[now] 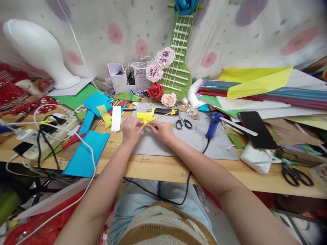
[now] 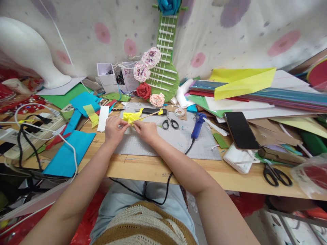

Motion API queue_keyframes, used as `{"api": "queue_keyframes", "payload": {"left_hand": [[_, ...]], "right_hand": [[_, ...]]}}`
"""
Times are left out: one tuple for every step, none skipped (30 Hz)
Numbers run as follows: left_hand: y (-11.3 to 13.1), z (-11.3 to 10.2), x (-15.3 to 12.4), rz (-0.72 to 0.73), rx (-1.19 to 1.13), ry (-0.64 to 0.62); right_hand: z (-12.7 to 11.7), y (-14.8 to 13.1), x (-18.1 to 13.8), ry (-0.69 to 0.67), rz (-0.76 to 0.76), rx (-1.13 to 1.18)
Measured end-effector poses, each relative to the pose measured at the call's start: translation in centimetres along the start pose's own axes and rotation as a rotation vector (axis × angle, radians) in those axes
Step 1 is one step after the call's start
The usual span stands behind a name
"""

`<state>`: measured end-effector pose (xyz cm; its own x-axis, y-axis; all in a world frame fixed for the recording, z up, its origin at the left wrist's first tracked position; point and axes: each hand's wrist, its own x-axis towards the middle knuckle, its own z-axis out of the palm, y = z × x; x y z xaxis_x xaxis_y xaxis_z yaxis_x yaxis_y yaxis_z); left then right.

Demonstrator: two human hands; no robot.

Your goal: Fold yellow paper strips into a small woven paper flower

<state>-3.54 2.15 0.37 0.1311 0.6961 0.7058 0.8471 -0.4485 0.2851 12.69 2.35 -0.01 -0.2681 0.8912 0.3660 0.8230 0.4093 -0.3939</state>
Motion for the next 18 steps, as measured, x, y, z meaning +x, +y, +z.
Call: {"api": "queue_keyframes", "payload": {"left_hand": [[0.1, 0.1, 0.0, -0.004, -0.002, 0.003], [0.2, 0.2, 0.0, -0.010, -0.006, 0.004], [0.3, 0.3, 0.0, -0.016, -0.013, 0.004], [0.4, 0.3, 0.0, -0.022, -0.022, 0.005], [0.5, 0.4, 0.0, -0.027, -0.031, 0.007], [0.6, 0.5, 0.0, -0.032, -0.038, 0.008], [0.7, 0.5, 0.0, -0.036, -0.041, 0.006], [0.8, 0.6, 0.0, -0.040, -0.040, 0.003], [0.9, 0.6, 0.0, -0.042, -0.035, 0.002], [1.0, 0.7, -0.1, -0.041, -0.028, 0.002], [1.0, 0.7, -0.1, -0.039, -0.017, 0.004], [1.0, 0.6, -0.1, -0.036, -0.006, 0.004], [1.1, 0.6, -0.1, -0.032, 0.008, 0.003], [1.1, 0.5, -0.1, -0.029, 0.024, 0.000], [1.1, 0.5, -0.2, -0.027, 0.042, -0.004], [1.2, 0.4, -0.2, -0.023, 0.059, -0.006], [1.2, 0.3, -0.2, -0.016, 0.074, -0.007], [1.3, 0.2, -0.2, -0.009, 0.089, -0.007]], "right_hand": [[0.1, 0.0, 0.0, 0.010, 0.011, 0.016], [0.2, -0.1, 0.1, 0.020, 0.021, 0.029], [0.2, -0.1, 0.1, 0.030, 0.030, 0.042], [0.2, -0.1, 0.1, 0.040, 0.038, 0.056], [0.2, -0.1, 0.1, 0.050, 0.044, 0.067], [0.2, -0.2, 0.1, 0.060, 0.050, 0.077], [0.1, -0.2, 0.1, 0.068, 0.055, 0.085], [0.1, -0.3, 0.1, 0.075, 0.061, 0.089], [0.1, -0.3, 0.1, 0.081, 0.068, 0.091], [0.0, -0.4, 0.0, 0.086, 0.073, 0.090], [0.0, -0.4, 0.0, 0.089, 0.076, 0.087], [0.0, -0.4, 0.0, 0.093, 0.076, 0.084], [0.0, -0.4, 0.0, 0.096, 0.073, 0.080], [0.0, -0.4, -0.1, 0.098, 0.066, 0.077], [0.0, -0.4, -0.1, 0.099, 0.057, 0.075], [0.0, -0.3, -0.1, 0.100, 0.047, 0.075], [0.0, -0.3, -0.1, 0.100, 0.039, 0.074], [0.0, -0.2, -0.1, 0.100, 0.032, 0.072]]}}
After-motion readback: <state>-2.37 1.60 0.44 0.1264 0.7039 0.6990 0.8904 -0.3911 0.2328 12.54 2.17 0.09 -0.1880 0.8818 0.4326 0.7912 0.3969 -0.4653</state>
